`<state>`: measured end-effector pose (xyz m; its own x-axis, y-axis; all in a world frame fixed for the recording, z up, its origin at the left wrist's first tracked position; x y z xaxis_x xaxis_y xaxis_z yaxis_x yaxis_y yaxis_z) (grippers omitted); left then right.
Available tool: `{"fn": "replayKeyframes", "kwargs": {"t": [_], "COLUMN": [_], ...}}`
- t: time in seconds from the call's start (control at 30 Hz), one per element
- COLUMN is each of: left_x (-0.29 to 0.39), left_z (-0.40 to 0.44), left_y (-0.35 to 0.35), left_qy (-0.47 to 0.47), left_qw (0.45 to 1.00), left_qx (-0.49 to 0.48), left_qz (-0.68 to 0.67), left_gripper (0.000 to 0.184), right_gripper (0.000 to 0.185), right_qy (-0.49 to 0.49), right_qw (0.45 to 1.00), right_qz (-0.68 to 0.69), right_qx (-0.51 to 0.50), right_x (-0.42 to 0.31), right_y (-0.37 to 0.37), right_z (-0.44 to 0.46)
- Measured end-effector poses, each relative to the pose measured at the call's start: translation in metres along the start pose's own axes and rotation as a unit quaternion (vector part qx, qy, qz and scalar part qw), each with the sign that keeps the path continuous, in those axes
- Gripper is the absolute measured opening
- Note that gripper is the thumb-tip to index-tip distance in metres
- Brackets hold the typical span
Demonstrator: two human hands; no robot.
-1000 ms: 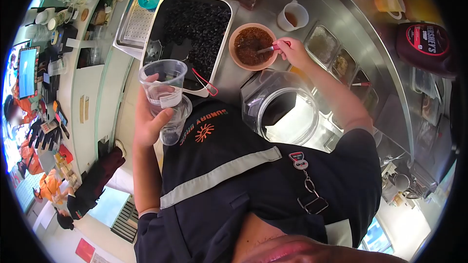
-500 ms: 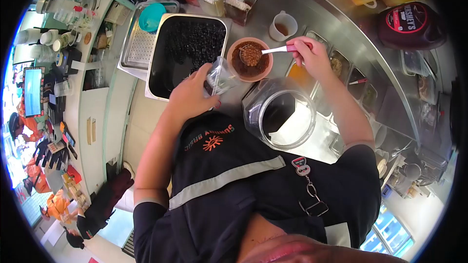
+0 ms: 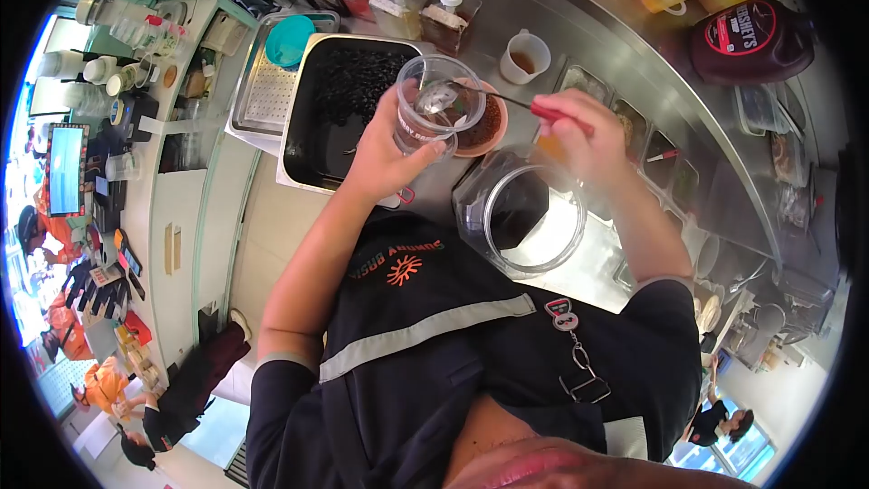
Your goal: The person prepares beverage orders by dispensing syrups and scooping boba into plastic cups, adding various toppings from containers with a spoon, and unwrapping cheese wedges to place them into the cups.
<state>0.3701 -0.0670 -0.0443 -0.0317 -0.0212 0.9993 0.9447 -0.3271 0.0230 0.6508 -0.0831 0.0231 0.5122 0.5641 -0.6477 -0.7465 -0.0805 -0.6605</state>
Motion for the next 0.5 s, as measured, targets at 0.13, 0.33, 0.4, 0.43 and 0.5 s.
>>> {"fn": "replayKeyframes", "kwargs": {"t": [0.13, 0.33, 0.4, 0.43, 0.5], "left_x": [-0.010, 0.001, 0.008, 0.010, 0.006], "left_z": [-0.007, -0.050, -0.064, -0.069, -0.078], "left_y": [-0.003, -0.025, -0.029, -0.033, -0.038], "left_qy": [-0.006, 0.033, 0.063, 0.100, 0.110], "left_qw": [1.000, 0.980, 0.978, 0.975, 0.983], "left_qx": [0.023, 0.060, 0.070, 0.050, 0.050], "left_qz": [-0.011, 0.185, 0.184, 0.194, 0.141], "left_gripper": [0.080, 0.081, 0.081, 0.081, 0.080], "right_gripper": [0.030, 0.029, 0.029, 0.029, 0.029], "right_qy": [0.261, 0.327, 0.229, 0.120, 0.084], "right_qw": [0.896, 0.919, 0.967, 0.987, 0.987], "right_qz": [0.348, 0.218, 0.093, -0.036, -0.054], "right_qx": [0.085, -0.010, -0.058, -0.102, -0.124], "right_x": [0.045, 0.137, 0.149, 0.149, 0.155], "right_y": [0.001, 0.061, 0.086, 0.096, 0.109], "right_z": [-0.009, -0.024, -0.027, -0.027, -0.033]}}
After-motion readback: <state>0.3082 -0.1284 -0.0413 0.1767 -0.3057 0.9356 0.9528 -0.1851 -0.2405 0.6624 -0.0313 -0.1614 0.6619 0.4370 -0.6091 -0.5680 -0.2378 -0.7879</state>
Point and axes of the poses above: each hand's wrist, its own z-axis towards the middle knuckle, its own y-axis out of the palm, x = y × z, the point moved 3 cm from there along z, towards the middle knuckle, and after that the axes turned 12 degrees about -z, right-handed, at the moved point
